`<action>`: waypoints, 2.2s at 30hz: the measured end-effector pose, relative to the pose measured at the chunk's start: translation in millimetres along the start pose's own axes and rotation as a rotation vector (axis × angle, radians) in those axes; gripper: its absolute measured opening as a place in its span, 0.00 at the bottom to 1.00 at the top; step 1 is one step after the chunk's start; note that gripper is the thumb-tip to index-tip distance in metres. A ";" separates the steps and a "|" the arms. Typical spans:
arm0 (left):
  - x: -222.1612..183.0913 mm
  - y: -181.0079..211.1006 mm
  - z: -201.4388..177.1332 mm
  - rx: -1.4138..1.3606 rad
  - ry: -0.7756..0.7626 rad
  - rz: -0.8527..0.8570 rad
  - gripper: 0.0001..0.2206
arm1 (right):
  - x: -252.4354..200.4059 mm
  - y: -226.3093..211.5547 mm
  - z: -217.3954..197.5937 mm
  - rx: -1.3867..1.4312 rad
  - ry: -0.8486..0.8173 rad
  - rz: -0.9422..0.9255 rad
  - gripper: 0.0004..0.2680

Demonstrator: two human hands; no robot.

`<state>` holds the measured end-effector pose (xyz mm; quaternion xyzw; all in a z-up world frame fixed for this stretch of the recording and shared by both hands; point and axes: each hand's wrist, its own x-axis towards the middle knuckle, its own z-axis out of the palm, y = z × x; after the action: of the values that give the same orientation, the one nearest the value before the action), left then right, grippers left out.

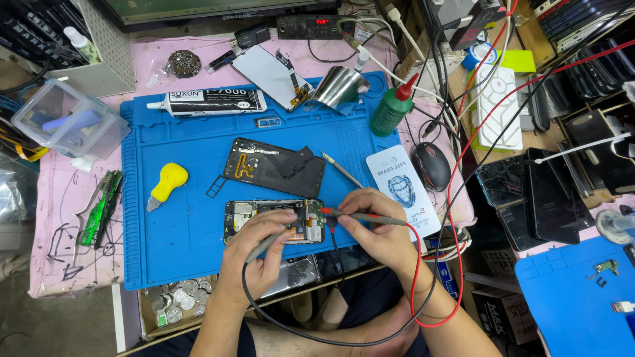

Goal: The person uses a screwdriver, a yellow opening tool, and multimeter probes to disassemble and test the internal components of a mobile phone on a blue work mat.

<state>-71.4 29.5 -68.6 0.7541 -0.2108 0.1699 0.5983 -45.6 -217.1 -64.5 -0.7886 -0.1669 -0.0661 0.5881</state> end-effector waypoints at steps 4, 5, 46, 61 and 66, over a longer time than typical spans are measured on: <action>0.6 -3.3 -0.1 -0.029 0.000 0.015 0.09 | 1.1 -1.3 0.7 -0.012 -0.015 0.000 0.04; 0.5 -3.7 -0.3 -0.030 -0.001 0.000 0.09 | 1.4 -1.1 1.1 -0.005 -0.016 -0.011 0.04; 9.6 1.9 -1.5 0.033 -0.061 0.021 0.08 | 0.5 0.2 1.0 0.011 -0.051 -0.009 0.04; 2.0 -4.9 -1.1 0.005 -0.058 -0.072 0.07 | 0.2 0.5 3.9 0.121 -0.027 0.038 0.02; -7.9 -39.0 3.3 0.076 -0.082 -0.144 0.04 | 0.2 -2.3 1.3 0.153 -0.050 0.013 0.02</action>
<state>-57.8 34.8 -105.7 0.7959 -0.1735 0.1035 0.5707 -46.2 -215.2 -62.8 -0.7439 -0.1810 -0.0295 0.6426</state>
